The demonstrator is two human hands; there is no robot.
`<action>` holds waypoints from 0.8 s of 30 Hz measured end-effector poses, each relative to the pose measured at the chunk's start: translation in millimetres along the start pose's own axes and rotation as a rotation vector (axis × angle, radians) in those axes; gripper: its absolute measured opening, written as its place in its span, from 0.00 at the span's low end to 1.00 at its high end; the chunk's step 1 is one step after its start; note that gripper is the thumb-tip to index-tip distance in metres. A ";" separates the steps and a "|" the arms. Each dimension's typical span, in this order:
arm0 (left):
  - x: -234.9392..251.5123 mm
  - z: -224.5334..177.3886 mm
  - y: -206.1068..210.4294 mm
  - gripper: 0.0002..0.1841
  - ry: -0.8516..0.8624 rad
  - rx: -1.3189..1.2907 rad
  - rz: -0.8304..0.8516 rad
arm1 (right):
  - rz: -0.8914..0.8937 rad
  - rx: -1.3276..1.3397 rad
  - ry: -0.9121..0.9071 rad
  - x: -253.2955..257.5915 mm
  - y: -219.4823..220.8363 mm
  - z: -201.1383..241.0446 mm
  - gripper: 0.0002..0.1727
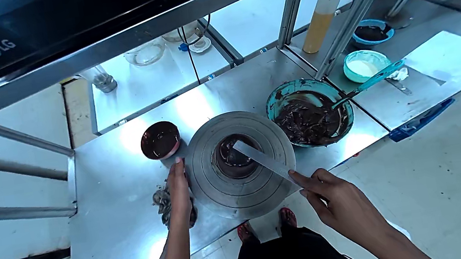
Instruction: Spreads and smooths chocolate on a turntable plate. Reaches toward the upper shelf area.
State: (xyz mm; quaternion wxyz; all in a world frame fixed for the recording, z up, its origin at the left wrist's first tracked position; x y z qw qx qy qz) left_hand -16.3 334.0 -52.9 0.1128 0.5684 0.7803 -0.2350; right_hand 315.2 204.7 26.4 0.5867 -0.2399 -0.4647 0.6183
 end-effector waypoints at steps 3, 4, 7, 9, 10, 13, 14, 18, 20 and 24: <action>-1.5 -7.4 1.6 0.34 0.016 0.032 0.008 | 0.053 0.126 -0.010 -6.1 8.5 5.0 0.24; -1.5 -8.8 1.9 0.34 0.025 0.044 0.014 | 0.056 0.097 -0.032 -7.2 9.2 8.4 0.24; 6.7 -9.8 2.5 0.34 0.043 0.055 0.028 | -0.009 -0.059 -0.052 -3.0 2.2 9.1 0.25; 19.2 -5.4 3.1 0.32 0.033 0.037 0.030 | 0.013 -0.025 -0.017 -2.1 2.4 3.7 0.25; 20.7 -2.4 4.0 0.33 0.005 0.022 0.042 | 0.034 0.028 -0.007 -3.2 4.4 3.0 0.25; 7.8 11.4 9.7 0.34 -0.082 -0.073 0.107 | 0.028 0.033 -0.047 -4.9 5.5 6.9 0.24; 2.5 17.3 12.1 0.33 -0.077 -0.133 0.092 | 0.009 -0.008 -0.050 -3.6 3.3 6.2 0.25; -42.9 44.1 20.0 0.27 -0.004 -0.361 -0.110 | 0.025 0.032 0.023 -3.5 1.5 -5.8 0.24; -76.2 60.3 30.5 0.26 -0.006 -0.401 -0.161 | 0.039 0.109 0.037 -7.3 3.6 -5.4 0.24; -128.3 100.2 62.3 0.28 0.140 -0.316 0.210 | 0.048 0.158 0.029 -10.1 5.6 -5.0 0.24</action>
Point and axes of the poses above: each hand's wrist, its own x-axis towards the middle knuckle, its own y-axis out of the palm, z = x × y, the point moved 6 cm from there along x, towards the middle knuckle, and after that the axes turned 7 degrees about -y, right-handed, at the moved point
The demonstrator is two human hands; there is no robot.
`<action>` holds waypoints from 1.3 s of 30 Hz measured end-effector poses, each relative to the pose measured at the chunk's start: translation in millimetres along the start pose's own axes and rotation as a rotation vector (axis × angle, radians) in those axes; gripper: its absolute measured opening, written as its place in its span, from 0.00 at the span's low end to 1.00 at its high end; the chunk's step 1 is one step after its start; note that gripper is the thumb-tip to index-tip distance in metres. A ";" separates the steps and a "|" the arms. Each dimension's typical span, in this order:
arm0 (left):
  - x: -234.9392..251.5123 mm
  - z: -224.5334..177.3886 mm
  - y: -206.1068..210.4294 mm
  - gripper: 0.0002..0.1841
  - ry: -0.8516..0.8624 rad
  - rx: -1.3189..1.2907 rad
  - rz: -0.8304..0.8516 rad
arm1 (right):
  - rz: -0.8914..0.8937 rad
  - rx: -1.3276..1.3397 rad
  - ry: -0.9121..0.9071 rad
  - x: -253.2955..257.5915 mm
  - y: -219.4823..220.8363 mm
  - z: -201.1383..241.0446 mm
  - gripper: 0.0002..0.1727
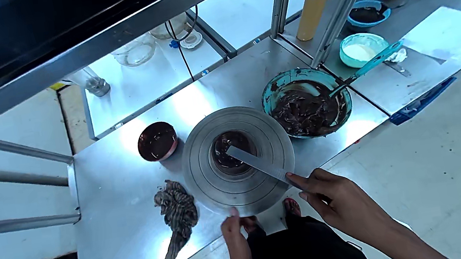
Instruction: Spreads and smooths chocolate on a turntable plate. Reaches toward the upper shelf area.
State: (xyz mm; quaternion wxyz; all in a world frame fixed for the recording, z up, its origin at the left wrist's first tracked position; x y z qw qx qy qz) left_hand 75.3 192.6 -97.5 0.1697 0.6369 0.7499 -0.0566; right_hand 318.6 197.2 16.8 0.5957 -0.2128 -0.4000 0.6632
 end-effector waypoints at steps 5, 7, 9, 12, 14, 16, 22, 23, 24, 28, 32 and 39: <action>-4.6 19.6 8.1 0.34 0.026 -0.003 0.376 | 0.004 0.022 0.006 2.0 1.7 -2.1 0.24; -0.7 17.1 3.6 0.31 0.011 -0.026 0.314 | 0.006 0.029 -0.001 2.2 1.8 -1.0 0.24; 1.6 12.7 -0.9 0.29 0.004 -0.060 0.267 | 0.012 0.034 -0.003 2.0 2.9 -0.8 0.24; 4.4 9.9 -7.8 0.29 -0.022 -0.090 0.200 | 0.015 0.045 0.001 1.8 4.0 -1.2 0.24; 7.2 8.2 -9.7 0.32 -0.036 -0.101 0.162 | 0.011 0.039 -0.001 1.7 4.1 -1.4 0.24; 9.2 4.5 -10.1 0.32 -0.038 -0.125 0.145 | 0.012 0.037 -0.001 1.4 4.3 -1.3 0.24; 14.6 -7.0 -14.0 0.29 -0.037 -0.173 0.102 | 0.020 0.034 0.000 0.2 6.0 -1.1 0.24; 15.9 -7.1 -15.6 0.30 -0.032 -0.173 0.100 | 0.019 0.035 -0.002 0.1 6.2 -1.1 0.24; 17.4 -6.9 -17.1 0.30 -0.030 -0.181 0.094 | 0.018 0.037 -0.006 0.0 6.6 -1.1 0.24; 20.2 -9.1 -21.0 0.30 -0.038 -0.180 0.064 | 0.004 0.042 -0.018 -0.6 7.6 0.0 0.24; 22.9 -16.2 -24.1 0.29 -0.048 -0.193 0.023 | 0.009 0.032 -0.009 -0.8 9.0 0.4 0.24; 31.5 -25.0 -34.5 0.32 -0.026 -0.211 -0.043 | 0.004 0.029 -0.003 -1.9 9.8 -1.1 0.24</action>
Point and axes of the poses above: each hand's wrist, its own x-axis towards the middle knuckle, its own y-axis out of the palm, z = x × y, the point moved 6 cm from there along x, towards the middle knuckle, and after that the axes turned 7 degrees about -y, right-handed, at the moved point
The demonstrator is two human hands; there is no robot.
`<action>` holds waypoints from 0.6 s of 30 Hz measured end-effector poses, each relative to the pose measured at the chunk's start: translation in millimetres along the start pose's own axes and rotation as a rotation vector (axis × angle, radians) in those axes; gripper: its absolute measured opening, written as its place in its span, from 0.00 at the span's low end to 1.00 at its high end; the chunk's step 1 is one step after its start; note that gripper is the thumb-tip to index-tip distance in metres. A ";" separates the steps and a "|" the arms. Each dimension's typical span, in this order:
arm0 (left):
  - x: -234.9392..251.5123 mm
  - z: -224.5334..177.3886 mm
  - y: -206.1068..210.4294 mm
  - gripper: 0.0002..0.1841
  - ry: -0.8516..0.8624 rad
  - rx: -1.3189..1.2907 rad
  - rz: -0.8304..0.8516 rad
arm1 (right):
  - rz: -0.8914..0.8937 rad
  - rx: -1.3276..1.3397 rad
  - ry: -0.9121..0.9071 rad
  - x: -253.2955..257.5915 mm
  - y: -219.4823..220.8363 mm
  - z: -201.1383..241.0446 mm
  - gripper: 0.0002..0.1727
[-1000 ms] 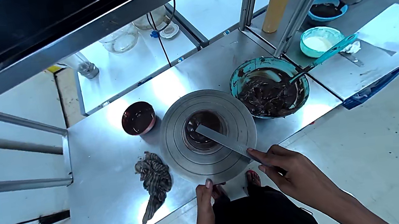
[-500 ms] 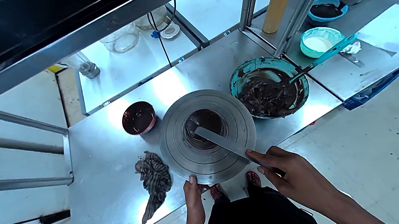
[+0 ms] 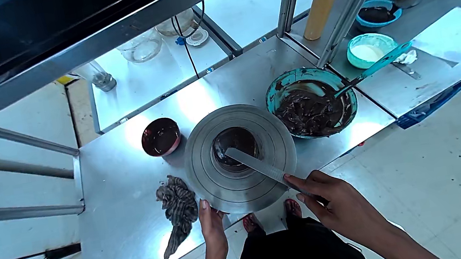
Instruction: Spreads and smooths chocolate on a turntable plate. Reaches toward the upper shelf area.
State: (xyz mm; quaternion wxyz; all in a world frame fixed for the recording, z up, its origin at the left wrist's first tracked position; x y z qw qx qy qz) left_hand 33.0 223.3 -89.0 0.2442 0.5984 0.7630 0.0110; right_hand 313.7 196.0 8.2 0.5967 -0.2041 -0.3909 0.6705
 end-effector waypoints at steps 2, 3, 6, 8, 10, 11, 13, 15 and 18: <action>0.9 -1.8 -0.9 0.33 0.001 0.004 0.003 | -0.006 -0.004 -0.007 -0.4 -0.7 0.3 0.24; 1.5 -2.4 -1.3 0.32 -0.002 0.001 -0.004 | -0.011 -0.009 -0.012 -0.5 -1.4 0.5 0.24; 3.0 -6.0 -1.2 0.30 -0.016 -0.004 -0.034 | -0.020 -0.034 -0.019 -1.7 -3.7 0.9 0.24; 5.5 -7.9 0.0 0.30 -0.043 0.001 -0.060 | -0.028 -0.059 -0.025 -1.6 -5.0 0.0 0.23; 7.6 -10.9 1.1 0.29 -0.082 0.004 -0.110 | -0.049 -0.111 -0.033 0.2 -7.3 -1.0 0.23; 9.4 -13.2 1.9 0.28 -0.095 0.006 -0.147 | -0.066 -0.136 -0.036 1.9 -8.9 -1.3 0.23; 12.4 -19.8 3.2 0.25 -0.090 0.018 -0.206 | -0.068 -0.118 -0.026 4.7 -9.8 -1.1 0.23; 14.6 -26.3 2.4 0.22 -0.071 0.042 -0.239 | -0.024 -0.049 -0.017 3.9 -6.9 0.0 0.23; 19.1 -30.8 -0.9 0.21 -0.069 0.071 -0.264 | -0.048 -0.158 -0.076 6.1 -9.8 1.9 0.24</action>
Point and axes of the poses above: each hand's wrist, its own x-axis towards the middle knuckle, its own y-axis out of the palm, z = x × y, the point moved 6 cm from there along x, towards the middle knuckle, and after that the axes turned 7 degrees about -y, right-handed, at the moved point
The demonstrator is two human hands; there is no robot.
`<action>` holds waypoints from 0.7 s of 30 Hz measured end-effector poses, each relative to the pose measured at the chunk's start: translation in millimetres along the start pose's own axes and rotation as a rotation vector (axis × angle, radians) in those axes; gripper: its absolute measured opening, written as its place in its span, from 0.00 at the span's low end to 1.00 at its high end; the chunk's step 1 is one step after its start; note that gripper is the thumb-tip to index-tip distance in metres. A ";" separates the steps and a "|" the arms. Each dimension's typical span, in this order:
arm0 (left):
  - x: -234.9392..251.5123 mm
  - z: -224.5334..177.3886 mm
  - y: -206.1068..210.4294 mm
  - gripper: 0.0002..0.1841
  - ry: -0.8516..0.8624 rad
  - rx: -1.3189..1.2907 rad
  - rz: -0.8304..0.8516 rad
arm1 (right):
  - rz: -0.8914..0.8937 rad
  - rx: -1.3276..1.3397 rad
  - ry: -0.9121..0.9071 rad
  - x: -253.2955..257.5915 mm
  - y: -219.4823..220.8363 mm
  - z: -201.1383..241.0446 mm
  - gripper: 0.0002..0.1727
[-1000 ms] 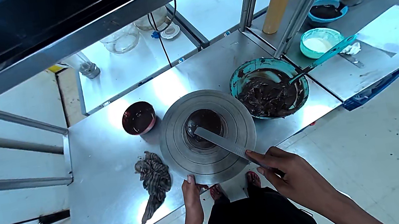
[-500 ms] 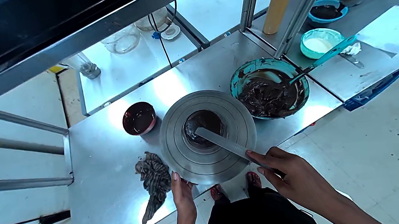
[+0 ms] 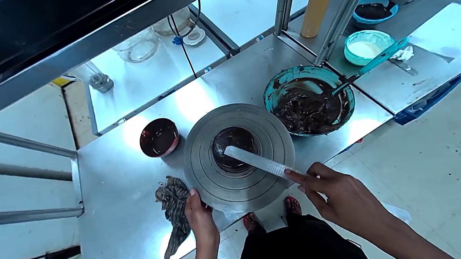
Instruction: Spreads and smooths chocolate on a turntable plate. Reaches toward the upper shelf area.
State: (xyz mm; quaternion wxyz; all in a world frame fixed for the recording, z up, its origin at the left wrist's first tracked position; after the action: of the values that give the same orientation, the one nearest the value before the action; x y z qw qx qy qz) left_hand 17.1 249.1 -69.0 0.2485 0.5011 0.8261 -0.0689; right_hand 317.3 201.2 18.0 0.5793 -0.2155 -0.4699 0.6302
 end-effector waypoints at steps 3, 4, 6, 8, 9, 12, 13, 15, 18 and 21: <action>4.5 -3.5 -2.2 0.21 -0.011 0.029 -0.017 | -0.003 0.000 0.023 3.1 -1.2 -5.4 0.23; 6.4 -4.5 -3.0 0.22 -0.019 0.045 -0.017 | 0.008 0.050 0.039 2.6 0.7 -6.0 0.23; 12.2 -6.4 -4.2 0.23 -0.026 0.077 -0.019 | 0.022 0.102 0.043 1.0 4.0 -4.3 0.22; 18.2 -9.2 -5.7 0.24 -0.015 0.098 -0.028 | 0.007 0.041 0.014 0.5 3.4 -0.8 0.23; 20.3 -10.9 -5.6 0.24 -0.013 0.096 -0.030 | -0.003 0.013 0.006 0.8 2.3 -0.4 0.24; 17.0 -9.3 -1.4 0.24 -0.021 0.061 -0.026 | -0.006 0.049 0.031 -1.4 3.6 -3.5 0.23; 10.6 -5.2 1.6 0.23 -0.017 0.054 -0.020 | -0.007 0.082 0.042 -3.0 4.9 -4.1 0.23; -11.7 10.2 7.8 0.19 0.011 0.038 -0.025 | -0.003 0.125 0.059 -5.5 7.1 -3.7 0.23; -43.8 49.4 10.4 0.13 0.106 0.012 0.160 | 0.001 0.149 0.078 -6.6 7.9 -2.5 0.23; -55.3 74.9 13.2 0.27 0.130 0.140 0.597 | -0.001 0.158 0.075 -7.2 9.1 -2.5 0.23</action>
State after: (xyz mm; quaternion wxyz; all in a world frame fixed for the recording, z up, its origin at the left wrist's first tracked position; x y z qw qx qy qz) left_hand 74.8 184.5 -105.6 0.1695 0.7406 0.6499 -0.0174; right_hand 316.2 196.4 7.2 0.6120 -0.1921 -0.3968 0.6566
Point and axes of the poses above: each hand's wrist, its own x-axis towards the middle knuckle, its own y-axis out of the palm, z = x × y, the point moved 6 cm from there along x, towards the middle knuckle, and after that the axes turned 7 degrees about -y, right-handed, at the moved point
